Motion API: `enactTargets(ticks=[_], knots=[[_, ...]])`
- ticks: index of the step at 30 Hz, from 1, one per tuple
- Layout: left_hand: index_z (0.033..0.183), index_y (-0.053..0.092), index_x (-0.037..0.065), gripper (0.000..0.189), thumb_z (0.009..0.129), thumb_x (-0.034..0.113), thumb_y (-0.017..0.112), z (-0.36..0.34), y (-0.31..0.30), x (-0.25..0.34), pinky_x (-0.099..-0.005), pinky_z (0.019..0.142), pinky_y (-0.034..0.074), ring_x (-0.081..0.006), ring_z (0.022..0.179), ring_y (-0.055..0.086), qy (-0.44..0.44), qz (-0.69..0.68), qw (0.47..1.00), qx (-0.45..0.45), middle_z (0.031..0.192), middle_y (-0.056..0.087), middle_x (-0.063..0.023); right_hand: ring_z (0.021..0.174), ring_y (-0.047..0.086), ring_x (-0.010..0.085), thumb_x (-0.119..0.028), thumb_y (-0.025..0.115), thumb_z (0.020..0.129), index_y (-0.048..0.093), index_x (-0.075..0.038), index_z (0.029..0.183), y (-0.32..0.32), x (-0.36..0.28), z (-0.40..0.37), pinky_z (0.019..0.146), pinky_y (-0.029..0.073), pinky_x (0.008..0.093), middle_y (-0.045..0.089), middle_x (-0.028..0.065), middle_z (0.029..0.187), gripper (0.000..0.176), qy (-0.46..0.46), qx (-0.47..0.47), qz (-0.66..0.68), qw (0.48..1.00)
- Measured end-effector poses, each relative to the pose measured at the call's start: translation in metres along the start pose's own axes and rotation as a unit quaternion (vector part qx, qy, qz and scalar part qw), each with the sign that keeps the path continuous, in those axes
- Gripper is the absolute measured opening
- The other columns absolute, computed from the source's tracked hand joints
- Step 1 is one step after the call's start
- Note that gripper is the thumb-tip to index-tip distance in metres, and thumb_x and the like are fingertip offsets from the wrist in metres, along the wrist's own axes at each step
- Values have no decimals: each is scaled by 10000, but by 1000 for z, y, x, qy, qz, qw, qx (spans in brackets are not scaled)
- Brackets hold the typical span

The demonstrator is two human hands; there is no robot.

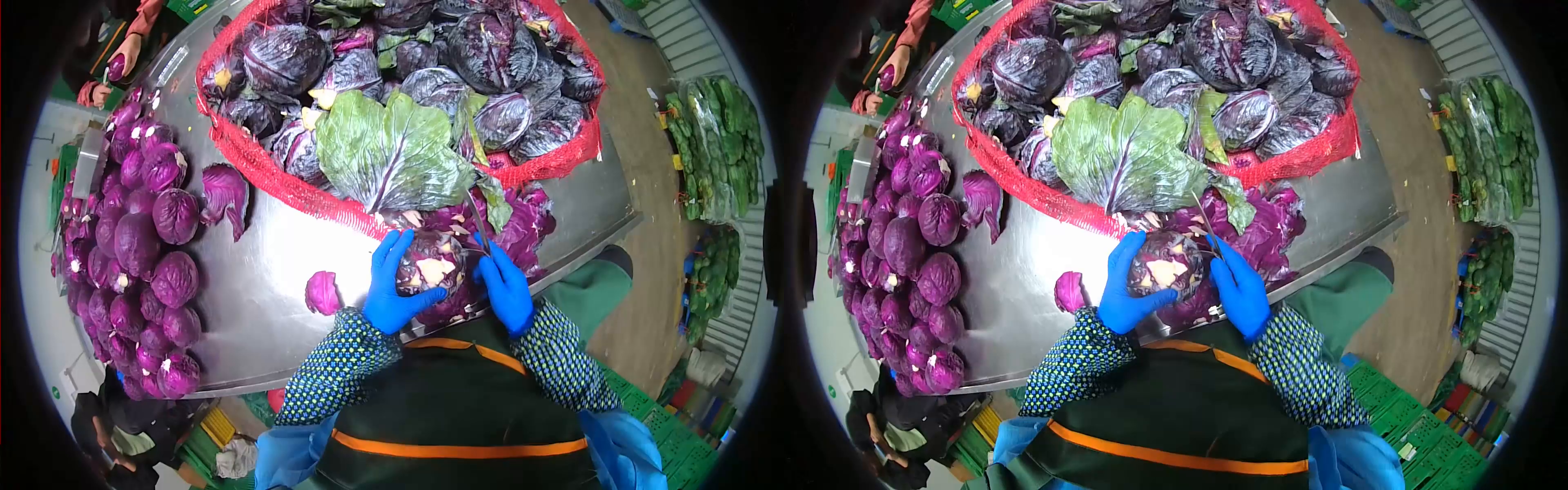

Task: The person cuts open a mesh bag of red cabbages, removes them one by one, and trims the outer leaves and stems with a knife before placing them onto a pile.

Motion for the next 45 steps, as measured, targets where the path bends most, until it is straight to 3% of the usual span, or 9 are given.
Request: enactTargets(ticks=[7, 16, 19, 22, 26, 29, 33, 37, 45], knots=[[1366, 344, 62, 940, 588, 205, 851, -7, 2, -4, -420, 1055, 292, -337, 1272, 317, -15, -47, 998, 28, 1350, 323, -200, 771, 637, 322, -330, 453, 939, 458, -197, 1317, 21, -31, 15, 693, 499, 382, 625, 224, 916, 401, -62, -116, -325, 937], [1199, 434, -23, 775, 597, 235, 849, -4, 2, -21, -401, 847, 479, -278, 916, 619, 4, -130, 990, 50, 1010, 605, -148, 1255, 401, 226, -145, 410, 962, 323, 6, 1374, 22, -35, 15, 1047, 315, 329, 396, 133, 1376, 447, -93, -137, 93, 982], [1229, 337, -37, 972, 509, 315, 887, -6, -14, 6, -392, 924, 410, -297, 1068, 481, 55, 146, 982, 102, 1146, 435, -195, 985, 601, 335, -291, 422, 959, 267, -144, 1420, 22, -17, -1, 842, 467, 375, 583, 260, 1090, 508, -153, -89, -214, 961], [1239, 344, -51, 1003, 490, 335, 888, 7, -9, 3, -372, 919, 419, -321, 1051, 495, -47, 27, 997, 59, 1130, 448, -211, 888, 640, 326, -381, 416, 944, 326, -254, 1396, 25, 2, -3, 773, 503, 368, 610, 232, 1039, 478, 49, -99, -226, 968], [1324, 389, 16, 1077, 482, 521, 831, -1, 1, 26, -453, 857, 386, -326, 998, 449, 29, 197, 977, 82, 1054, 479, -187, 671, 615, 411, -451, 359, 937, 253, -320, 1410, 27, 8, 1, 631, 497, 465, 607, 269, 739, 502, -72, -98, -256, 959], [1270, 458, 30, 992, 477, 487, 842, -6, 7, 28, -451, 851, 391, -328, 1019, 444, 45, 172, 975, 132, 1064, 480, -183, 878, 626, 329, -389, 355, 959, 253, -173, 1425, 22, 41, 21, 806, 484, 405, 614, 232, 1016, 524, -92, -109, -135, 981], [1236, 489, 50, 895, 503, 416, 848, -6, 5, 55, -448, 816, 422, -332, 926, 512, 86, 177, 974, 116, 1003, 556, -165, 999, 510, 105, -300, 421, 970, 374, -41, 1361, -2, 43, 19, 897, 411, 257, 532, 63, 1212, 471, 222, -129, -35, 966], [1276, 453, 59, 914, 508, 344, 857, -12, 2, 37, -431, 862, 400, -328, 958, 483, -10, 80, 995, 55, 1025, 528, -161, 738, 506, 71, -250, 592, 894, 583, -46, 1078, 12, 25, 17, 656, 441, 241, 587, 10, 858, 275, -3, -81, 57, 995], [1237, 480, 86, 793, 566, 325, 828, -35, -11, 27, -455, 951, 372, -374, 1110, 441, 21, 55, 997, 41, 1134, 485, -199, 618, 461, 25, -142, 603, 872, 554, -48, 997, -11, -69, 37, 544, 383, 185, 538, -38, 740, 164, 7, 7, 138, 990]])
Point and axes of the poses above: each hand's wrist, its own z-axis towards the middle knuckle, its own y-axis out of the palm, x = y × z, the point moved 8 cm from there along z, towards the middle knuckle
